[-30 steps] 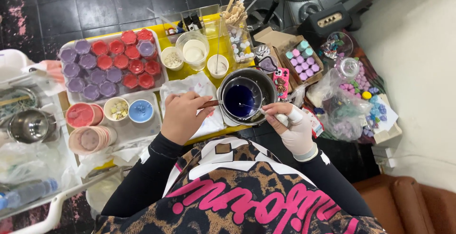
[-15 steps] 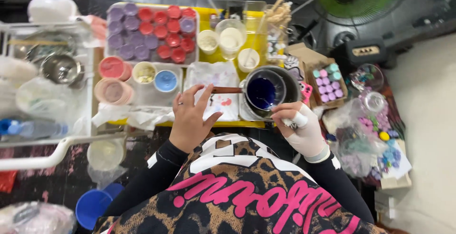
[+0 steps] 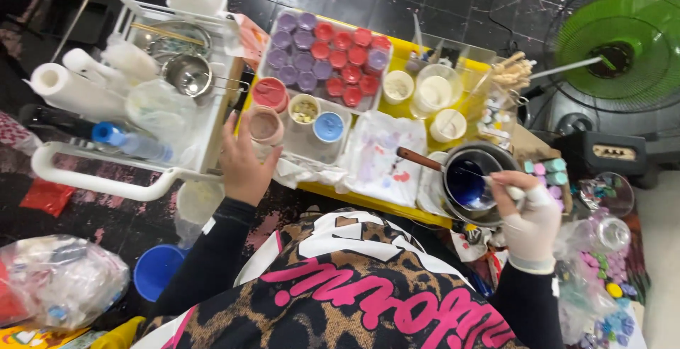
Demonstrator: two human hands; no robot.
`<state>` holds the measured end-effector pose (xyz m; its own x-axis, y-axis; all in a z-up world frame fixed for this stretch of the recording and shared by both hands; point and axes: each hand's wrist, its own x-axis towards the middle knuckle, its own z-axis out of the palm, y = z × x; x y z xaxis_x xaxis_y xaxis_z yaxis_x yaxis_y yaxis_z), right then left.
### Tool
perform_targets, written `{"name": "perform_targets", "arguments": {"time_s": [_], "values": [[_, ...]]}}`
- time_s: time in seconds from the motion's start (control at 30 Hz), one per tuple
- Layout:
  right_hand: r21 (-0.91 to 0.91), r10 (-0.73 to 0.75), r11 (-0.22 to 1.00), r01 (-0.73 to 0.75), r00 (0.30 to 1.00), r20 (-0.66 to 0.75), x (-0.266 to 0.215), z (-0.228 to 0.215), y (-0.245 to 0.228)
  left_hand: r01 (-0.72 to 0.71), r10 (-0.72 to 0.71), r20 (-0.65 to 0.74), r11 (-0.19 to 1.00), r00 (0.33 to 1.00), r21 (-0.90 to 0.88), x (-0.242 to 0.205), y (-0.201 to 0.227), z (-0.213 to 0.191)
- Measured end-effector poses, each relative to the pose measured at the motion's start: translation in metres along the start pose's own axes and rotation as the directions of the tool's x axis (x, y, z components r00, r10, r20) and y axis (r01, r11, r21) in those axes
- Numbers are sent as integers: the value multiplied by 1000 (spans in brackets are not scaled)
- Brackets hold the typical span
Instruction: Mix a blue dye into melted wax and pour it into containers.
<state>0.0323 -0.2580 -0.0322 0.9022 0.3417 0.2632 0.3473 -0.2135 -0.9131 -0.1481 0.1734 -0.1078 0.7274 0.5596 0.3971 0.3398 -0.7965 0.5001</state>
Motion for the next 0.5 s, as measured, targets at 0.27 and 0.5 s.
{"name": "perform_targets", "arguments": {"time_s": [0.27, 0.5], "values": [[71, 108, 993, -98, 984, -144, -17, 9, -3, -2, 0, 91, 1000, 996, 19, 22, -49, 32], [-21, 105, 993, -113, 965, -240, -39, 18, 3, 174, -116, 219, 947, 969, -271, 46, -47, 11]]}}
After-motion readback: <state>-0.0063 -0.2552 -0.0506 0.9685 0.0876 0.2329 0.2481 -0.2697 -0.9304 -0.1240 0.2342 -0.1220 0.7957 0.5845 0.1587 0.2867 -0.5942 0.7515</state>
